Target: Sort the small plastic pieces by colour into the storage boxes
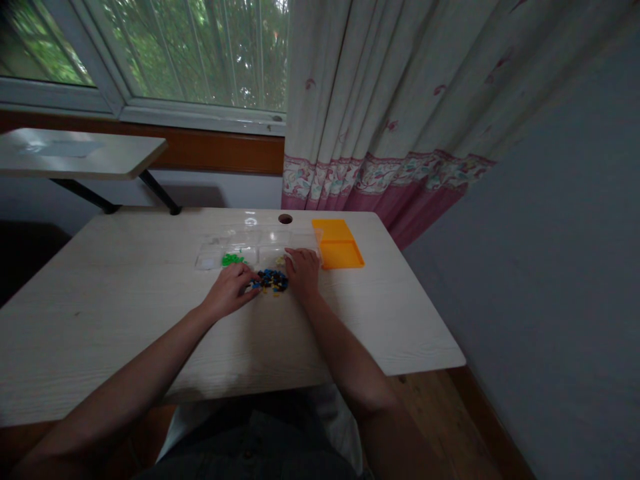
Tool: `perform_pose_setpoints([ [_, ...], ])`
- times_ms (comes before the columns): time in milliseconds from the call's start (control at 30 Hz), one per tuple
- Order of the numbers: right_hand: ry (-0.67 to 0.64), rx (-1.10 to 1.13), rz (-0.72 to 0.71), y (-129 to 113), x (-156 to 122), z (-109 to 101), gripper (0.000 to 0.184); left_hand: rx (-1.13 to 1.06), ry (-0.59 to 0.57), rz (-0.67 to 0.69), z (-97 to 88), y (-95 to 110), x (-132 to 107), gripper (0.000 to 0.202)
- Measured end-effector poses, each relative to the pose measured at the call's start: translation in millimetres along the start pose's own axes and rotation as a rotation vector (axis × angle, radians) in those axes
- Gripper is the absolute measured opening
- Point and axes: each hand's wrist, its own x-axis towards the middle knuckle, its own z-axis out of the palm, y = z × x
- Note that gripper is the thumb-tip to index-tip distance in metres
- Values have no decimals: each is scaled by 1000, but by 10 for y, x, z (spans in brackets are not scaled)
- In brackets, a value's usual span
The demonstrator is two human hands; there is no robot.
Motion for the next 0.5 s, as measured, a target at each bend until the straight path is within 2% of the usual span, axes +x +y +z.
perform_pose_setpoints([
  [233, 1, 6, -2, 6, 1, -5, 25, 9, 13, -14, 4, 28, 12, 16],
  [500, 2, 32, 2, -15, -1, -22, 24, 31, 21, -16, 6, 69, 28, 17],
])
